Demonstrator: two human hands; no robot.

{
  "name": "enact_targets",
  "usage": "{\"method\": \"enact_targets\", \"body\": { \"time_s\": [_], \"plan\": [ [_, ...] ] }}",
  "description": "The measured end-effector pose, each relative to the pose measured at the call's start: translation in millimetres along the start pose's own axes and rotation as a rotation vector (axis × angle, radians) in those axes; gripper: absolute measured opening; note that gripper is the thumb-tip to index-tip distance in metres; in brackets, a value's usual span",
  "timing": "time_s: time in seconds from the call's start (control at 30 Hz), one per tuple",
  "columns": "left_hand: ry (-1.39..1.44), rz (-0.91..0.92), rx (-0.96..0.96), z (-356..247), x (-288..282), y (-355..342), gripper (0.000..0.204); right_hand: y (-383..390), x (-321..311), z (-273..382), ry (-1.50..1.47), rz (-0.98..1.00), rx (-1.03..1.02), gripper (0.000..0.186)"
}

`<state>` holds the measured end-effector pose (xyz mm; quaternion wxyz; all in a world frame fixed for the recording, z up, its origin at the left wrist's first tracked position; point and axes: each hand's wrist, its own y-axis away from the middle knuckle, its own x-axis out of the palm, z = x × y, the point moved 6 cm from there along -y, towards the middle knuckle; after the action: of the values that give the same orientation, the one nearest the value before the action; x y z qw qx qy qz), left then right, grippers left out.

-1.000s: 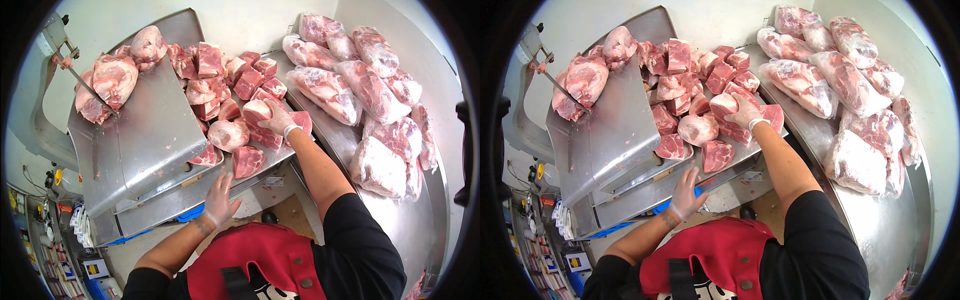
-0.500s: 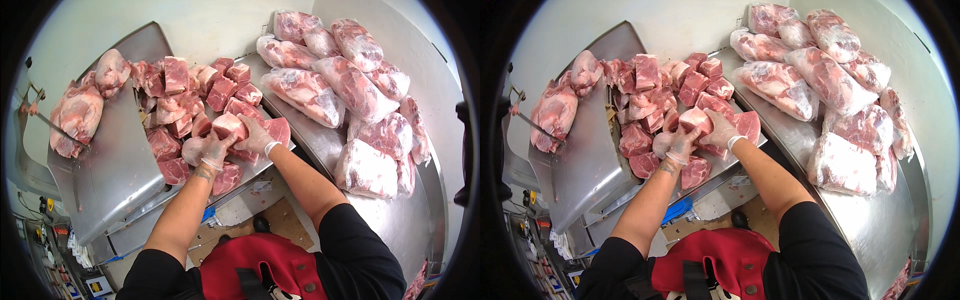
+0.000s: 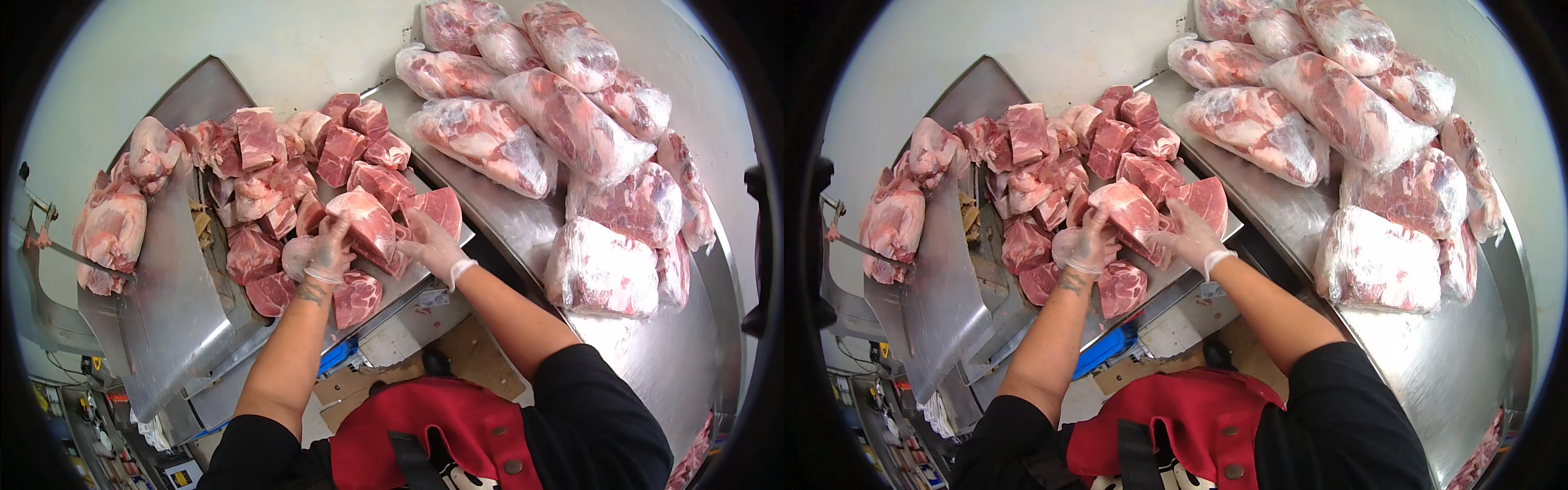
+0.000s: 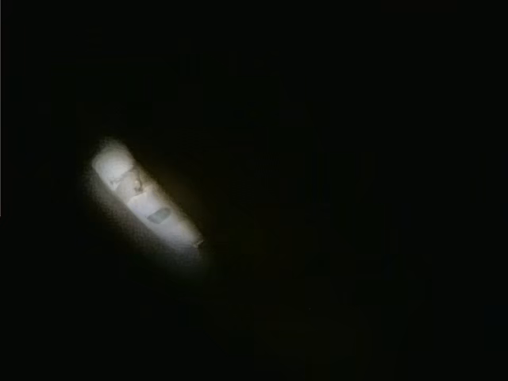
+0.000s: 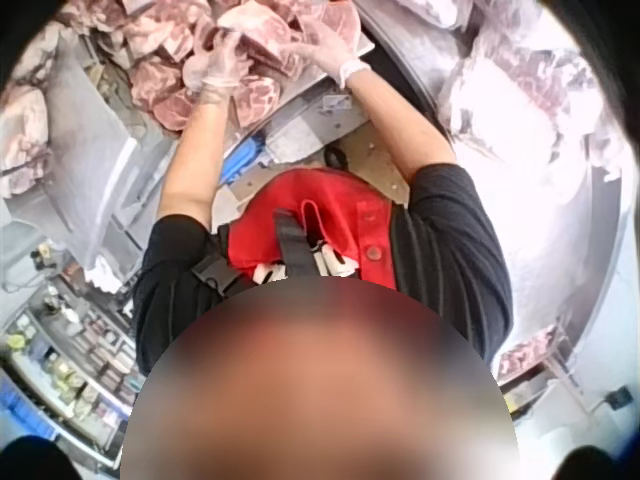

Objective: The person uses a vertical band saw to cut large pieces of raw meat into smaller portions. They position each piece on the saw table, guide it through the blade, and place the cut pieces onto a metal tray. The person wears gloves and a red apron throughout the task.

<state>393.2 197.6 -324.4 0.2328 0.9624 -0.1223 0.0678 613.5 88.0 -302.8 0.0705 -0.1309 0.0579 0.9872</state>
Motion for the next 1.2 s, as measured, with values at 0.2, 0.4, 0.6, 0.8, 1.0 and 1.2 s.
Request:
{"method": "enact_targets", "body": {
  "time_s": [0.2, 0.4, 0.6, 0.8, 1.0, 1.2],
  "plan": [
    [0.017, 0.318, 0.066, -27.7, 11.8, -22.9, 0.056, 69.7, 23.6, -72.1, -0.489, 0.023, 0.537, 0.092],
    [-0.08, 0.489, 0.113, -6.4, 50.9, -5.4, 0.051, 73.8, 57.5, -88.3, -0.833, 0.075, 0.536, 0.096],
    [0.141, 0.546, -0.034, 27.1, 56.6, 31.6, 0.056, 92.2, 72.5, -96.8, -1.068, -0.009, 0.453, 0.074],
    [0.167, 0.649, -0.08, 34.5, 64.7, 72.3, 0.055, 133.0, 67.2, -86.6, -1.044, -0.06, 0.402, 0.067],
    [0.005, 0.949, 0.15, 12.4, 79.4, 136.0, 0.059, 189.4, 56.7, -34.3, -1.105, -0.111, 0.083, 0.067],
    [-0.002, 1.064, 0.027, 27.3, 84.3, 214.6, 0.087, 286.7, 62.5, -22.0, -1.105, -0.246, 0.065, 0.098]
  ]
}}
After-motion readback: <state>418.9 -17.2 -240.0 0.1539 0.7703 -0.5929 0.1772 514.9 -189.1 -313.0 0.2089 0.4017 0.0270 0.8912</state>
